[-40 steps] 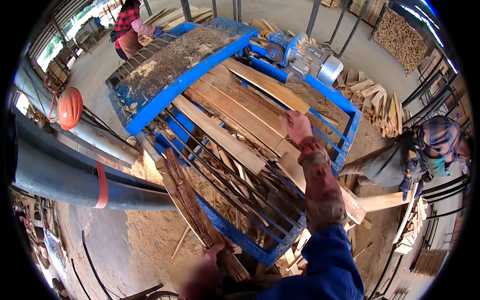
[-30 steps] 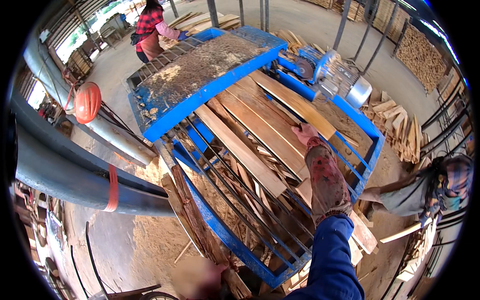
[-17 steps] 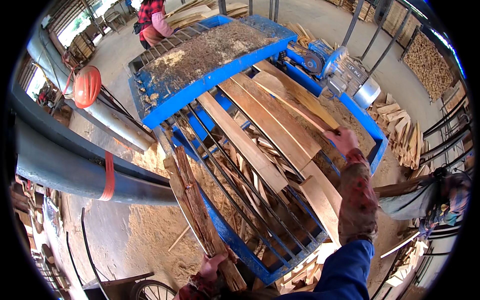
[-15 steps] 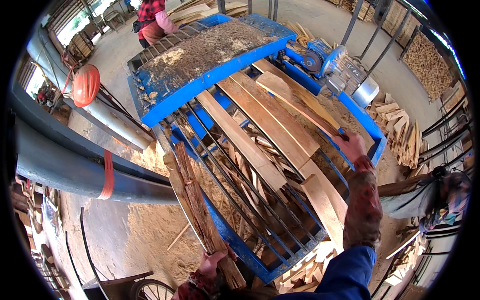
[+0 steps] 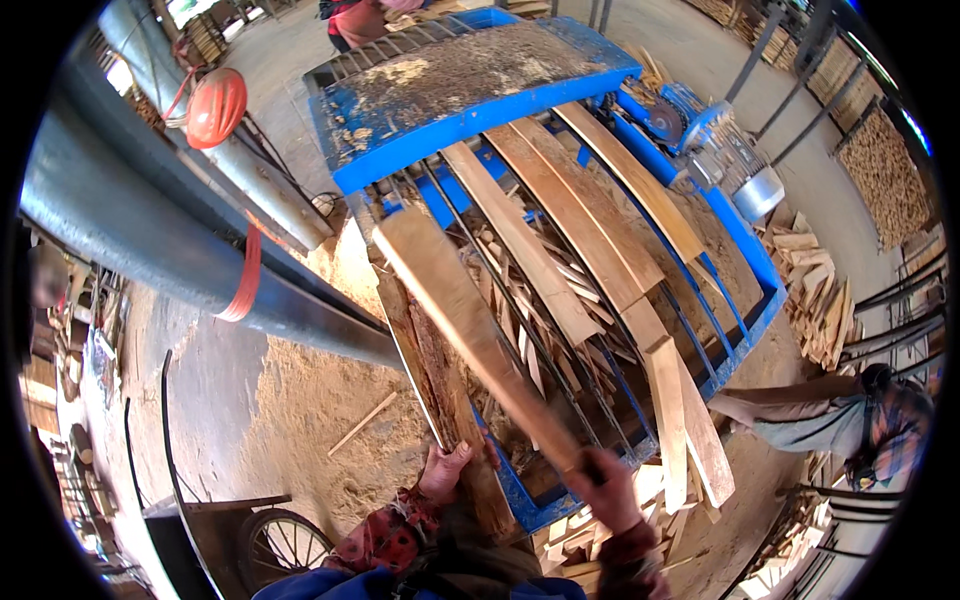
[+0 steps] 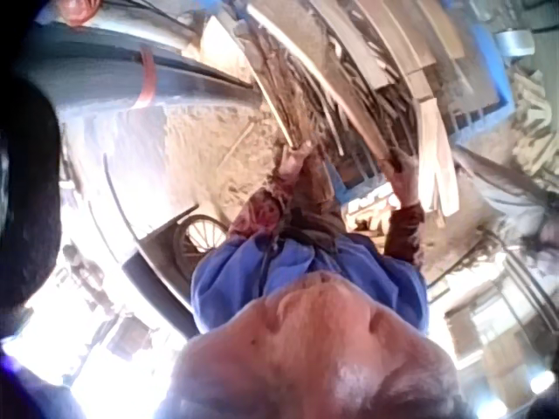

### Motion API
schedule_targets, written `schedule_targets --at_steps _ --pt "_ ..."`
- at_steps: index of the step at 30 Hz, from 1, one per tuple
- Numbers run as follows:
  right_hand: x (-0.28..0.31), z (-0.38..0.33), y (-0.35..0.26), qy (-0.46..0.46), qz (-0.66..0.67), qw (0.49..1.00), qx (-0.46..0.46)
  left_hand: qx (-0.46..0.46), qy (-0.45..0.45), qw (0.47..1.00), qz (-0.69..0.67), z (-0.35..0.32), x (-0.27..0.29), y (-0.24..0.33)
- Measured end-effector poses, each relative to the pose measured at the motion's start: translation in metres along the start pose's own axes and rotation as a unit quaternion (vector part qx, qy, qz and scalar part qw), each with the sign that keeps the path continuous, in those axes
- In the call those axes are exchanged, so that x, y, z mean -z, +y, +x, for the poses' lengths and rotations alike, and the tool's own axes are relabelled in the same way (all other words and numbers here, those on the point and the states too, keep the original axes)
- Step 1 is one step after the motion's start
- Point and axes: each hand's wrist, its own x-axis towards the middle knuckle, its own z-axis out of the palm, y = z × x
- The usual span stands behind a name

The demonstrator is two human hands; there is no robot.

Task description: The person picks up wooden planks and offcuts from a blue metal rack and the floor, then places them into a black wheelbarrow. The person repeatedly gathers small pieces of wood and loads them into the wheelbarrow throughout the clip.

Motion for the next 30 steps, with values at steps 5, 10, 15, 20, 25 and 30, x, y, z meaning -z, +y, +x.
schedule_targets --at_steps 5,10,15,20,25,30 --pt "-0.092 -0.043 -0.016 -0.022 -0.004 0.998 0.050 -0.043 0.155 0.983 0.087 -0.035 -0.002 -0.012" --pt "-0.121 -0.069 -0.025 -0.042 -0.112 0.986 0.115 0.027 0.202 0.964 0.169 -0.073 0.058 -0.038" --pt "-0.150 -0.093 -0.027 -0.118 -0.202 0.968 0.091 0.055 0.162 0.983 -0.073 -0.095 0.052 -0.016" --pt "-0.204 -0.106 -0.037 -0.176 -0.199 0.960 0.091 0.102 0.198 0.973 -0.061 -0.116 0.089 0.010" --pt "-0.268 -0.098 -0.064 -0.302 -0.092 0.949 -0.016 0.070 0.232 0.962 -0.128 -0.147 0.155 0.022" --pt "-0.338 -0.109 -0.090 -0.360 -0.041 0.931 -0.034 0.047 0.292 0.935 -0.197 -0.190 0.222 0.029"
